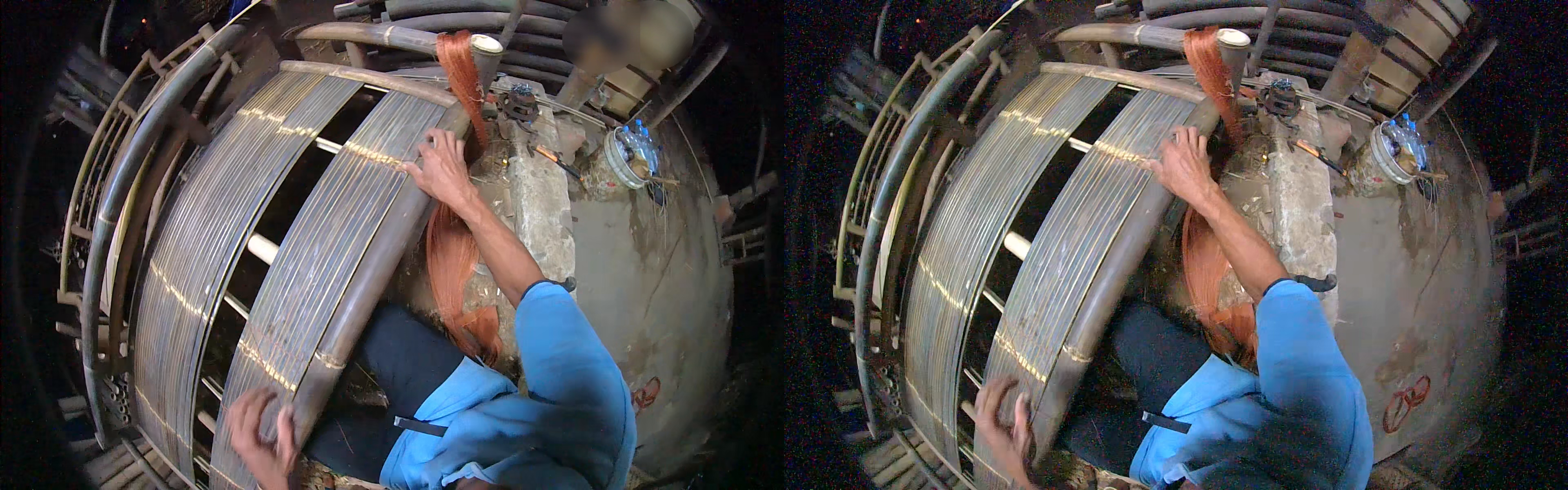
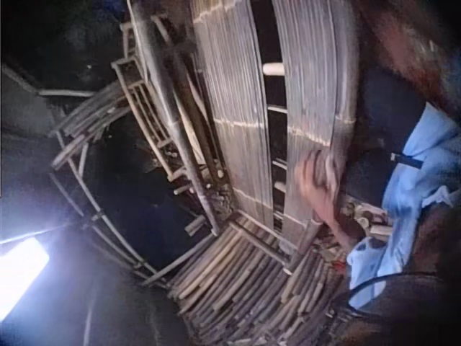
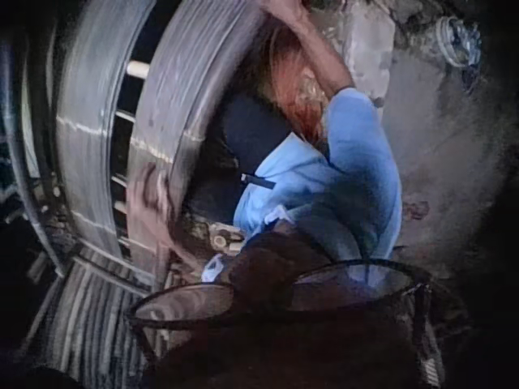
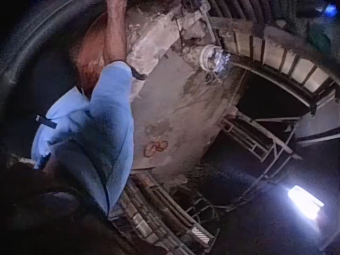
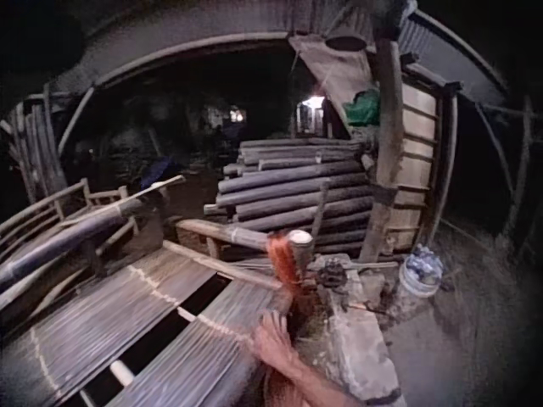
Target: The person weaves thin cords through a bamboo frame to secure slats and uses a knife to trim the cord while standing and sitting on the large bamboo structure.
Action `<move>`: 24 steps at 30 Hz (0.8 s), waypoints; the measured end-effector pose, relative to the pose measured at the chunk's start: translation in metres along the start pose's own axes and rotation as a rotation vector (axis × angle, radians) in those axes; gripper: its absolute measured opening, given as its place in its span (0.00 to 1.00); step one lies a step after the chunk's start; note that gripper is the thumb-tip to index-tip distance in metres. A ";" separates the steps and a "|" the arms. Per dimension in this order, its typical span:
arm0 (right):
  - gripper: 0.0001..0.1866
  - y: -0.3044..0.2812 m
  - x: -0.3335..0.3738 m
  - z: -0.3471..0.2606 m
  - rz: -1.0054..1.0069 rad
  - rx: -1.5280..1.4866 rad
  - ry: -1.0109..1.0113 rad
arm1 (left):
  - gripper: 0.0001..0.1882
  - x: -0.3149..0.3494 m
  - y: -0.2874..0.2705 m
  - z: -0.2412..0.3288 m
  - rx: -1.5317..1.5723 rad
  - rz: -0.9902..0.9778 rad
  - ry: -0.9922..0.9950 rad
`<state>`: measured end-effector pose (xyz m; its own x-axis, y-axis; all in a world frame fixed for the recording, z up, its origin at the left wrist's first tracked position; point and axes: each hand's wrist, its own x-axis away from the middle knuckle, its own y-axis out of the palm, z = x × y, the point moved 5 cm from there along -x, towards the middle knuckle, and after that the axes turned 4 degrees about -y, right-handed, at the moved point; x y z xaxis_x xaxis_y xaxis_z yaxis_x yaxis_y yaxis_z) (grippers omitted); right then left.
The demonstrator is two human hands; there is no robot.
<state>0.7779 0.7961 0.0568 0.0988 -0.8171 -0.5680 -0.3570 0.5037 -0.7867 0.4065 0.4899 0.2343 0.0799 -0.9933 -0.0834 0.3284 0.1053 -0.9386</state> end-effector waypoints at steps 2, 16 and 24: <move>0.19 0.014 -0.002 -0.001 -0.091 -0.106 0.014 | 0.17 -0.039 0.036 0.014 0.289 -0.052 -0.057; 0.16 -0.010 -0.107 -0.096 -0.163 -0.871 -0.375 | 0.14 -0.229 0.177 0.055 1.621 -0.392 -0.466; 0.38 0.111 -0.166 -0.024 -0.375 -0.573 -0.119 | 0.15 -0.295 0.177 -0.056 0.491 0.028 -0.405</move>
<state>0.7001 0.9806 0.0696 0.4004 -0.8543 -0.3313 -0.7101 -0.0608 -0.7014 0.3884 0.7992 0.0746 0.4122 -0.9034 0.1178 0.7067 0.2355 -0.6671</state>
